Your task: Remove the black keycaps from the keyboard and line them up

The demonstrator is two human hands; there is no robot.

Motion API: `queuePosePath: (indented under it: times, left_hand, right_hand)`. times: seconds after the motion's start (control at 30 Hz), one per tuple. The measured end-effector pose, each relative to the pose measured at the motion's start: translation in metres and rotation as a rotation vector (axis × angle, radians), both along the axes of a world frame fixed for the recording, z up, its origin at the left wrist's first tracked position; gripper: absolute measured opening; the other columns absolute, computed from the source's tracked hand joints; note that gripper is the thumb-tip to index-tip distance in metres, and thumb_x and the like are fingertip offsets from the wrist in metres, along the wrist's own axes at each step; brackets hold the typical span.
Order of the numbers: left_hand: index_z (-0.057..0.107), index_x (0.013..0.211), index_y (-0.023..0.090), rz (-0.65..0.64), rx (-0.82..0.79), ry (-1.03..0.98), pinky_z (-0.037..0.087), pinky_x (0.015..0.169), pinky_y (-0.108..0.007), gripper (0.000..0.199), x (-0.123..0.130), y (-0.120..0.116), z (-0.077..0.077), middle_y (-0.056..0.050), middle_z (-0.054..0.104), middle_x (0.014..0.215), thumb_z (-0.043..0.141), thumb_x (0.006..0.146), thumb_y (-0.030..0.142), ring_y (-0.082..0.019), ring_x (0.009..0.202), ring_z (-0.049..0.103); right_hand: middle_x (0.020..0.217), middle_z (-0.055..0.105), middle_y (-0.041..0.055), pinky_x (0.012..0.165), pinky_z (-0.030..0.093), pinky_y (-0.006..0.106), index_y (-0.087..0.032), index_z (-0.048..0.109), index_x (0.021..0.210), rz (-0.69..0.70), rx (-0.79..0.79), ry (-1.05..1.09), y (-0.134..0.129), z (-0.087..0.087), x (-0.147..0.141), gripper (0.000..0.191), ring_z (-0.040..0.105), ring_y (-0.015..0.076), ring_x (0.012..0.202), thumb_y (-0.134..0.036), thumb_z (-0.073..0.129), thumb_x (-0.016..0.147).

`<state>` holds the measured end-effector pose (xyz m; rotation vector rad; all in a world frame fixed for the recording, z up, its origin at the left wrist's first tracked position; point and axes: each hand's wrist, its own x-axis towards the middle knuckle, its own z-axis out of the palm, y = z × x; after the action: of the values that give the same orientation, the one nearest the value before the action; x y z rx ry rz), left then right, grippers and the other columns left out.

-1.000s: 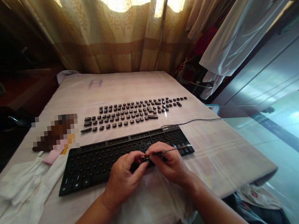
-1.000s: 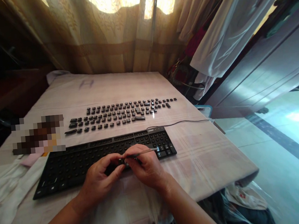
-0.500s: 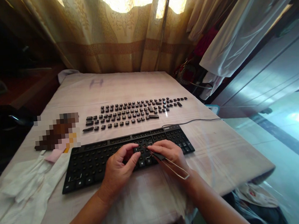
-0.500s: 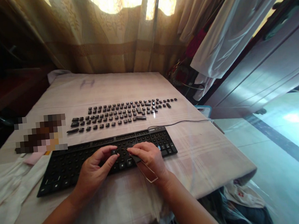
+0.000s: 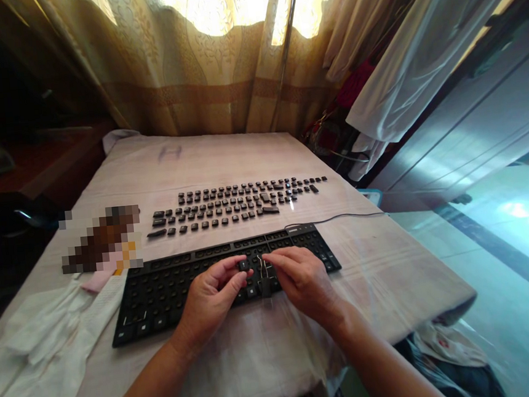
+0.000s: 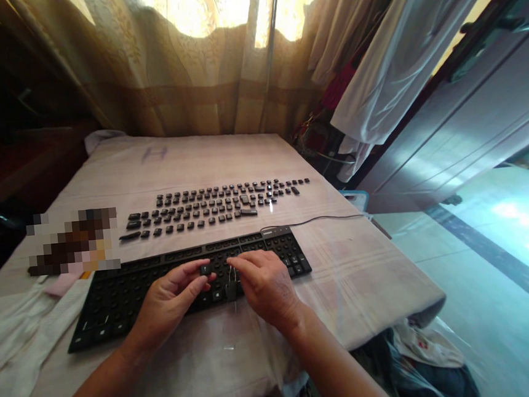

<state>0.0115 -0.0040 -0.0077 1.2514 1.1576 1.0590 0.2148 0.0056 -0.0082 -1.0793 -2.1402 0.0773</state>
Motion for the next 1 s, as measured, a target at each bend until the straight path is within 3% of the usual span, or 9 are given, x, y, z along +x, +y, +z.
queuePosePath:
  times: [0.17, 0.43, 0.77, 1.0]
  left_hand:
    - [0.073, 0.1, 0.017, -0.044, 0.071, 0.059, 0.061, 0.072, -0.03, 0.03, 0.0, -0.002, 0.0, -0.004, 0.079, 0.088, 0.07, 0.077, 0.036, -0.02, 0.078, 0.075]
    - [0.073, 0.097, 0.016, -0.069, 0.071, 0.041, 0.06, 0.069, -0.028, 0.028, 0.001, -0.003, 0.0, -0.005, 0.079, 0.085, 0.071, 0.076, 0.034, -0.019, 0.075, 0.074]
    - [0.072, 0.099, 0.018, -0.103, -0.043, -0.066, 0.06, 0.08, -0.034, 0.033, 0.0, -0.001, -0.003, -0.006, 0.079, 0.094, 0.075, 0.074, 0.038, -0.023, 0.086, 0.074]
    - [0.071, 0.101, 0.02, -0.058, -0.087, -0.112, 0.059, 0.086, -0.037, 0.041, 0.0, 0.002, -0.009, -0.007, 0.078, 0.098, 0.079, 0.07, 0.045, -0.025, 0.094, 0.073]
  right_hand:
    - [0.1, 0.073, 0.0072, 0.08, 0.057, 0.032, -0.024, 0.068, 0.118, 0.143, -0.113, 0.2, -0.004, 0.015, -0.016, 0.029, 0.069, 0.0188, 0.091, -0.017, 0.056, 0.093]
    - [0.096, 0.072, 0.006, 0.078, 0.058, 0.027, -0.023, 0.072, 0.11, 0.192, -0.248, 0.316, -0.003, 0.01, -0.016, 0.023, 0.07, 0.0163, 0.087, -0.017, 0.06, 0.091]
    - [0.1, 0.072, 0.0062, 0.077, 0.058, 0.029, -0.026, 0.071, 0.11, 0.193, -0.135, 0.206, 0.0, 0.01, -0.019, 0.023, 0.069, 0.017, 0.089, -0.018, 0.057, 0.093]
    - [0.101, 0.071, 0.0051, 0.083, 0.055, 0.031, -0.023, 0.065, 0.099, 0.2, -0.293, 0.196, 0.008, 0.014, -0.027, 0.026, 0.067, 0.0189, 0.093, -0.007, 0.062, 0.079]
